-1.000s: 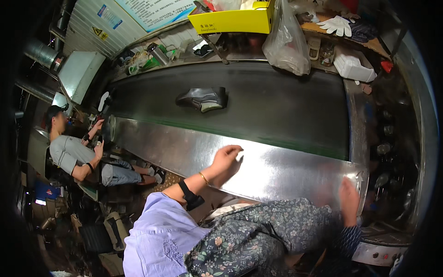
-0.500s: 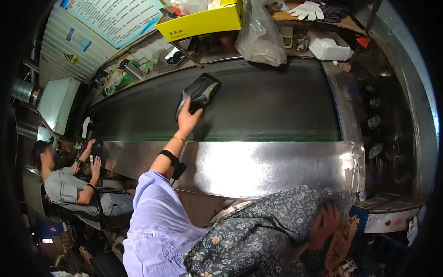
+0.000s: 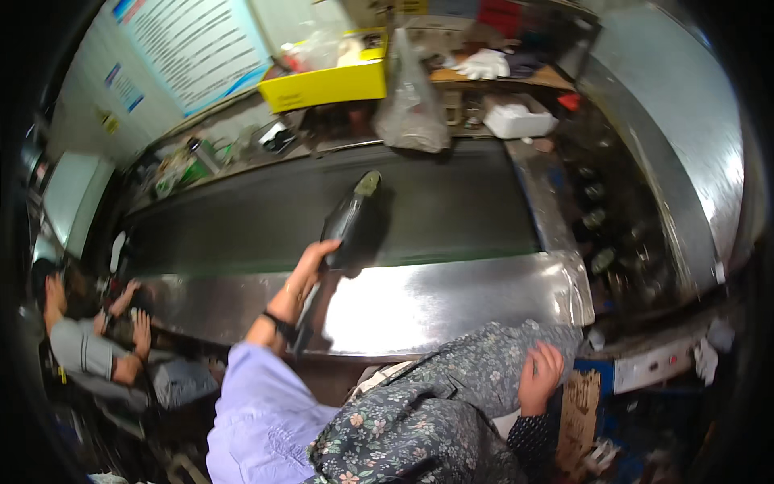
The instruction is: The worker is performing various steps in the shoe manufacturing process, including assembling shoe uppers and soles, using industrial machinery, and managing components on a conveyor belt.
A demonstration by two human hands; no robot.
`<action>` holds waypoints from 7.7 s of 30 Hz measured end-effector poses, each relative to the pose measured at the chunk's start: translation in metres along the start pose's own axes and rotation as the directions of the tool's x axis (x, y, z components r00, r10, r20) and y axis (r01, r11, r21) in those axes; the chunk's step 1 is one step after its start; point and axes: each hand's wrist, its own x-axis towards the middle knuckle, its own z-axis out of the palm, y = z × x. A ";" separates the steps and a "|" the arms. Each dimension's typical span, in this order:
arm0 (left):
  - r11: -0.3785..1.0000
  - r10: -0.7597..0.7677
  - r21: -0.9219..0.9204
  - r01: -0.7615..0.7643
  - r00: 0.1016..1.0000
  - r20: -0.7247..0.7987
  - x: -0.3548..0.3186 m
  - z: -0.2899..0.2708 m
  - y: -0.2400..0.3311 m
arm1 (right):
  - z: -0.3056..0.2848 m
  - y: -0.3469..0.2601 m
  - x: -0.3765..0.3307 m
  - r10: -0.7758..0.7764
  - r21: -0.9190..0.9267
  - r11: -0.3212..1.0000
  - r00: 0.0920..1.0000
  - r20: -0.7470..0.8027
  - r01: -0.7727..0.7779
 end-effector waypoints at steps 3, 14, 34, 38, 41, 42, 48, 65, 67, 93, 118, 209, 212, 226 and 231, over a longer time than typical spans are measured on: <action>0.961 -0.060 -0.249 0.117 0.972 0.225 -0.054 0.058 -0.050 | -0.012 -0.010 0.016 0.116 0.244 0.965 0.992 -0.049 -0.101; 0.984 0.128 -0.037 -0.177 0.542 0.830 -0.103 0.324 -0.135 | -0.150 -0.041 0.020 0.264 0.497 0.867 0.825 -0.499 0.024; 0.716 0.022 0.374 -0.589 0.554 0.832 -0.071 0.415 -0.166 | -0.059 0.023 -0.099 0.518 0.722 0.601 0.855 -0.024 -0.343; 0.860 -0.140 0.394 -0.326 0.591 0.794 -0.077 0.404 -0.165 | -0.064 0.026 -0.091 0.676 0.907 -0.286 0.606 0.419 -0.308; 0.845 -0.103 0.402 -0.352 0.631 0.769 -0.078 0.396 -0.173 | -0.045 0.004 -0.083 0.705 0.786 0.282 0.675 0.219 -0.550; 0.846 -0.028 0.342 -0.409 0.607 0.794 -0.077 0.395 -0.176 | -0.038 -0.005 -0.080 0.765 0.730 0.418 0.643 0.038 -0.541; 0.760 -0.019 0.423 -0.493 0.633 0.774 -0.062 0.401 -0.187 | -0.048 -0.010 -0.062 0.462 -0.157 0.875 0.887 -0.007 -0.457; 0.789 -0.094 0.432 -0.437 0.609 0.787 -0.069 0.401 -0.188 | -0.052 0.016 -0.082 0.673 0.668 0.304 0.649 0.354 -0.679; 0.747 -0.041 0.444 -0.494 0.632 0.774 -0.070 0.398 -0.187 | -0.050 0.007 -0.072 0.501 0.147 0.857 0.865 -0.014 -0.494; -0.089 0.185 0.752 -0.653 0.731 0.657 -0.103 0.365 -0.181 | -0.038 -0.053 -0.081 0.451 0.441 0.788 0.890 0.062 -0.430; 0.738 -0.093 0.461 -0.493 0.602 0.793 -0.079 0.400 -0.175 | -0.078 0.016 -0.008 0.255 0.919 0.137 0.910 0.328 -0.369; 0.800 0.067 0.377 -0.466 0.694 0.717 -0.052 0.334 -0.159 | 0.024 0.035 0.136 0.132 0.254 0.949 0.964 0.229 -0.190; 0.795 0.087 0.389 -0.465 0.723 0.685 -0.059 0.338 -0.153 | 0.066 0.054 0.154 0.127 -0.114 0.990 0.842 0.525 -0.078; 0.675 -0.039 -0.055 -0.735 -0.110 0.993 -0.076 0.432 -0.168 | -0.182 0.065 -0.180 0.300 0.864 -0.224 0.812 0.501 -0.450; -0.201 0.389 0.569 -0.797 0.468 0.793 0.058 0.390 -0.166 | -0.127 0.049 -0.251 0.831 0.944 0.047 0.537 0.144 -0.327</action>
